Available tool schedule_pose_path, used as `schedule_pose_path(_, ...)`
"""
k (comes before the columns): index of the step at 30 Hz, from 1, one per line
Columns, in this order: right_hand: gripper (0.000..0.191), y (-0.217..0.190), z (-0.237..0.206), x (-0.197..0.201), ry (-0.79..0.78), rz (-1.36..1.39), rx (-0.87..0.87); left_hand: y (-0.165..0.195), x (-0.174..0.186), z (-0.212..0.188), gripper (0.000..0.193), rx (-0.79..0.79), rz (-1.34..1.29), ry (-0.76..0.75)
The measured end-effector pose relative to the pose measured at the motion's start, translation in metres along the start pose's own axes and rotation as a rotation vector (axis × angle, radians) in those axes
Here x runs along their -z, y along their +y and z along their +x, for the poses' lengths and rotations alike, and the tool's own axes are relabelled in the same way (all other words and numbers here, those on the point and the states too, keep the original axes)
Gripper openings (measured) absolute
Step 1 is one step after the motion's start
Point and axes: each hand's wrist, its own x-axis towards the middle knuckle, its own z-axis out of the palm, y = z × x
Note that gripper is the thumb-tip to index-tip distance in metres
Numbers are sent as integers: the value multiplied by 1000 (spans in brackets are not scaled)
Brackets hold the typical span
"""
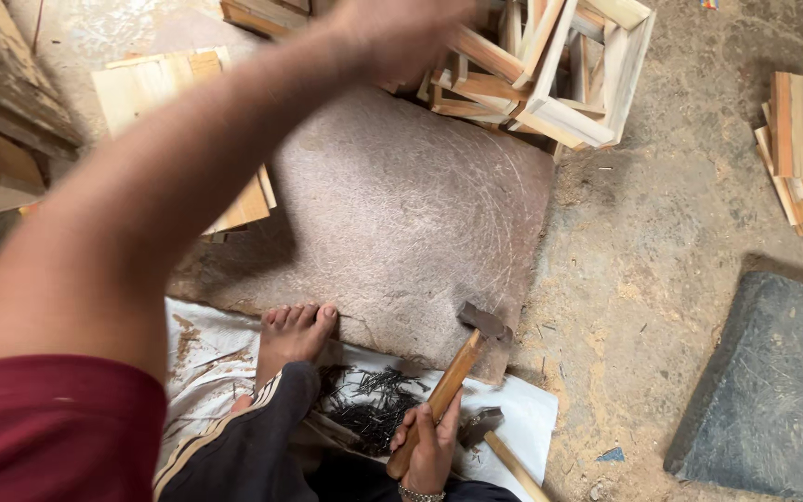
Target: The person assembles small wooden frames by nailing wooden planks together using a hammer. They pick up nails, position the planks, and hammer the nails into the wood to secure the structure.
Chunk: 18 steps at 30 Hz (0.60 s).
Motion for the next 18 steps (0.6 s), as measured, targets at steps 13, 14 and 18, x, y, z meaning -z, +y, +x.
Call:
schedule_pose_path(13, 83, -12, 11, -11, 77, -76, -40, 14, -133, 126, 64, 69, 196, 419)
schedule_pose_path(14, 83, -12, 12, -11, 82, -67, -43, 14, -133, 127, 51, 90, 200, 217)
schedule_pose_path(18, 83, -10, 15, -7, 72, -35, -28, 19, -127, 118, 33, 38, 116, 133)
